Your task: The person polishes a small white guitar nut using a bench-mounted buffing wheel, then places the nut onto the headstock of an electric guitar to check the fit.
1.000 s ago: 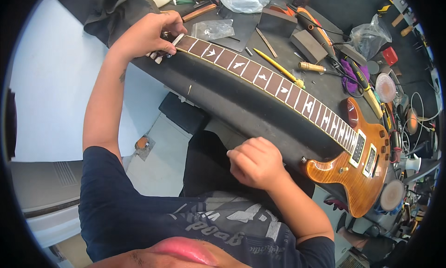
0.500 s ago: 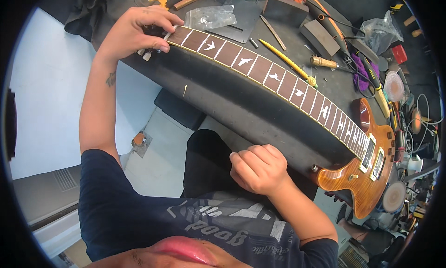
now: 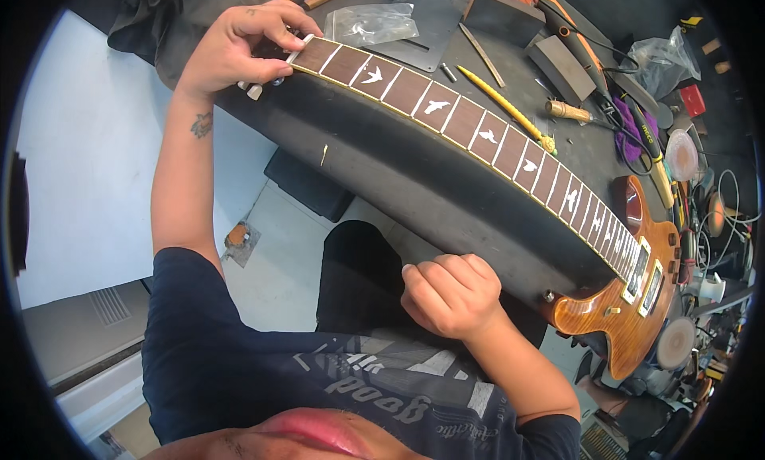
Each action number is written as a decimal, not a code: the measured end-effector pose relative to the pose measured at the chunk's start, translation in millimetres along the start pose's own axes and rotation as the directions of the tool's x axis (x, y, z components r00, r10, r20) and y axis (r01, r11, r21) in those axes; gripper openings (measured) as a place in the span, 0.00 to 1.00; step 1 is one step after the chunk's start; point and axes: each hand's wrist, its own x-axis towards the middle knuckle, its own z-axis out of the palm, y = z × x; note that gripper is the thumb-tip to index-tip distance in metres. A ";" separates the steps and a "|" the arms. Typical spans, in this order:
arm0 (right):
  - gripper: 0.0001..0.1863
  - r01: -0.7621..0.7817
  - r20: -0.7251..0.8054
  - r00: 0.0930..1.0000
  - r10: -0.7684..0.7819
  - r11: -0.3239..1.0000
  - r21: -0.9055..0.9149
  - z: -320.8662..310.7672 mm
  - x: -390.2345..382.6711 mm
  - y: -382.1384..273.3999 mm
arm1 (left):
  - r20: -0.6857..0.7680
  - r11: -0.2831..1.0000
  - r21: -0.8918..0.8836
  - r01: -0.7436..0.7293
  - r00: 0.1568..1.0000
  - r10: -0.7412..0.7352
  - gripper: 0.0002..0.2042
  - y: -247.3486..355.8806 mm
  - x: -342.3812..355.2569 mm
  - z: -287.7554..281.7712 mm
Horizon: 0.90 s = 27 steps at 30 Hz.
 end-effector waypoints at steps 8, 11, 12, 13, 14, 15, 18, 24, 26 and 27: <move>0.15 -0.032 -0.001 0.999 0.032 0.999 -0.001 2.2 4.2 -3.2 | -0.018 0.999 -0.002 -0.051 0.999 0.051 0.13 -4.6 -4.0 1.5; 0.15 -0.033 -0.003 0.999 0.033 0.999 -0.005 2.8 5.2 -3.0 | -0.023 0.996 -0.085 -0.017 1.000 0.015 0.11 -2.6 -5.3 0.8; 0.16 -0.032 -0.002 0.999 0.032 0.999 -0.011 3.0 5.1 -3.0 | -0.027 0.997 -0.082 -0.017 1.000 0.014 0.11 -3.0 -6.0 1.2; 0.16 -0.034 -0.002 0.999 0.034 0.999 -0.012 3.3 5.1 -3.1 | -0.031 0.997 -0.080 -0.017 0.999 0.014 0.11 -3.5 -6.2 1.7; 0.16 -0.037 -0.005 0.999 0.036 0.999 -0.015 3.8 5.2 -3.1 | -0.029 0.997 -0.081 -0.017 0.999 0.015 0.11 -3.6 -6.1 1.9; 0.16 -0.039 -0.008 0.999 0.039 0.999 -0.019 4.1 5.1 -3.5 | -0.027 0.996 -0.088 -0.020 0.999 0.018 0.11 -3.6 -5.8 2.0; 0.17 -0.040 -0.001 0.999 0.040 0.999 -0.030 3.7 4.4 -3.4 | -0.022 0.995 -0.102 -0.021 1.000 0.019 0.12 -3.7 -5.8 1.7; 0.16 -0.032 -0.012 0.999 0.031 0.999 -0.037 5.7 3.5 -3.0 | -0.023 0.989 -0.142 -0.036 0.999 0.033 0.13 -3.8 -6.5 1.8; 0.16 -0.034 -0.010 0.999 0.033 0.999 -0.038 6.1 3.9 -3.4 | -0.015 0.992 -0.118 -0.034 0.999 0.033 0.13 -5.3 -7.0 1.2; 0.16 -0.035 -0.009 0.999 0.035 0.999 -0.038 6.2 4.1 -3.6 | -0.014 0.993 -0.112 -0.037 0.999 0.036 0.13 -5.2 -6.7 1.2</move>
